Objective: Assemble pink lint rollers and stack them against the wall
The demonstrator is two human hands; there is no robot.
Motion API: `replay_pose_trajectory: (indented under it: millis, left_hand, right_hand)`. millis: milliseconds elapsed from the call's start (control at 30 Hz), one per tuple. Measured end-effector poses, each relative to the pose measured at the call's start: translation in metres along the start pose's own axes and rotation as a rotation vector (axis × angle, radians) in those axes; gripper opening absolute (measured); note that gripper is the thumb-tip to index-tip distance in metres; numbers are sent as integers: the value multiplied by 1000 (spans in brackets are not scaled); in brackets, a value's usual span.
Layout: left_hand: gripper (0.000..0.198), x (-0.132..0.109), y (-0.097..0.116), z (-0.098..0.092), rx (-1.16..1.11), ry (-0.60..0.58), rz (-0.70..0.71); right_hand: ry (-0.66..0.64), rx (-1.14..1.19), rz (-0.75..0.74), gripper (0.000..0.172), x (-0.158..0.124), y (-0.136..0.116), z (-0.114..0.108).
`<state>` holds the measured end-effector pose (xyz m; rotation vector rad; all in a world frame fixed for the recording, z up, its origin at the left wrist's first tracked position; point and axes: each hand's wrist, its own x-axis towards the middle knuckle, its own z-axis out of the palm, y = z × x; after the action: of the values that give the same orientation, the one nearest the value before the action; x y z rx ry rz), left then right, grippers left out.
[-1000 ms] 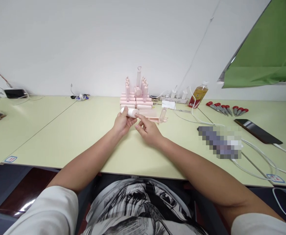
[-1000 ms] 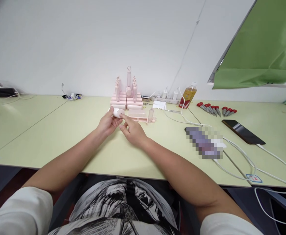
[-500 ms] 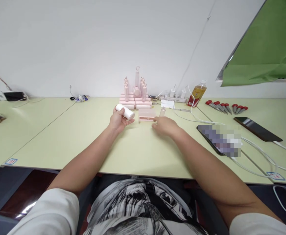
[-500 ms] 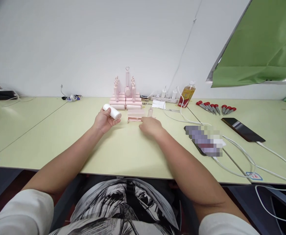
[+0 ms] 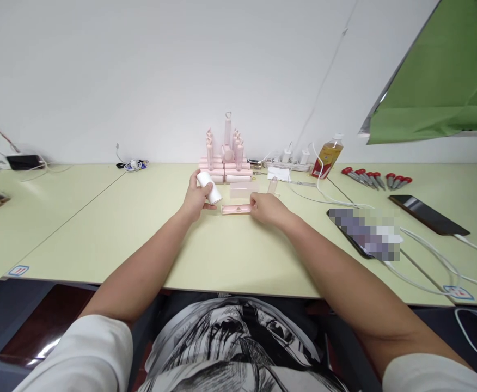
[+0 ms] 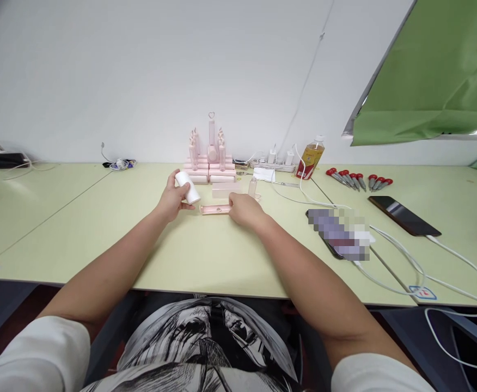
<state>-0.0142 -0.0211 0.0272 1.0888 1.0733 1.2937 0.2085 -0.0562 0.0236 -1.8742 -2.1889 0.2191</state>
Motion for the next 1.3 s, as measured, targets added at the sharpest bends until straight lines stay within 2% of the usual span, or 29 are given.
replay_pose_trajectory:
  millis: [100, 233, 400, 567, 700, 800, 1000, 1100, 1200, 1300]
  left_hand:
    - [73, 1, 0, -3, 70, -47, 11]
    - [75, -1, -1, -5, 115, -176, -47]
    - [79, -9, -4, -1, 228, -411, -129]
    - [82, -15, -7, 2, 371, -584, -186]
    - [78, -19, -9, 3, 372, -691, -212]
    - [75, -21, -10, 5, 352, -729, -212]
    - [71, -22, -9, 6, 317, -743, -186]
    - [72, -22, -6, 6, 323, -742, -166]
    - [70, -22, -1, 4, 381, -734, -113]
    - [72, -20, 4, 0, 482, -766, -1]
  right_hand:
    - [49, 106, -88, 23, -3, -6, -1]
    - [70, 157, -53, 25, -3, -10, -3]
    - [14, 128, -1, 15, -2, -13, -4]
    - [-107, 368, 121, 10, -2, -13, -1]
    - [-122, 504, 155, 8, 1, -11, 6]
    - [-112, 557, 178, 9, 3, -12, 11]
    - [18, 611, 163, 11, 4, -17, 16]
    - [30, 706, 168, 9, 2, -21, 15]
    - [-71, 882, 207, 8, -1, -24, 10]
    - [-273, 1117, 202, 5, -3, -21, 4]
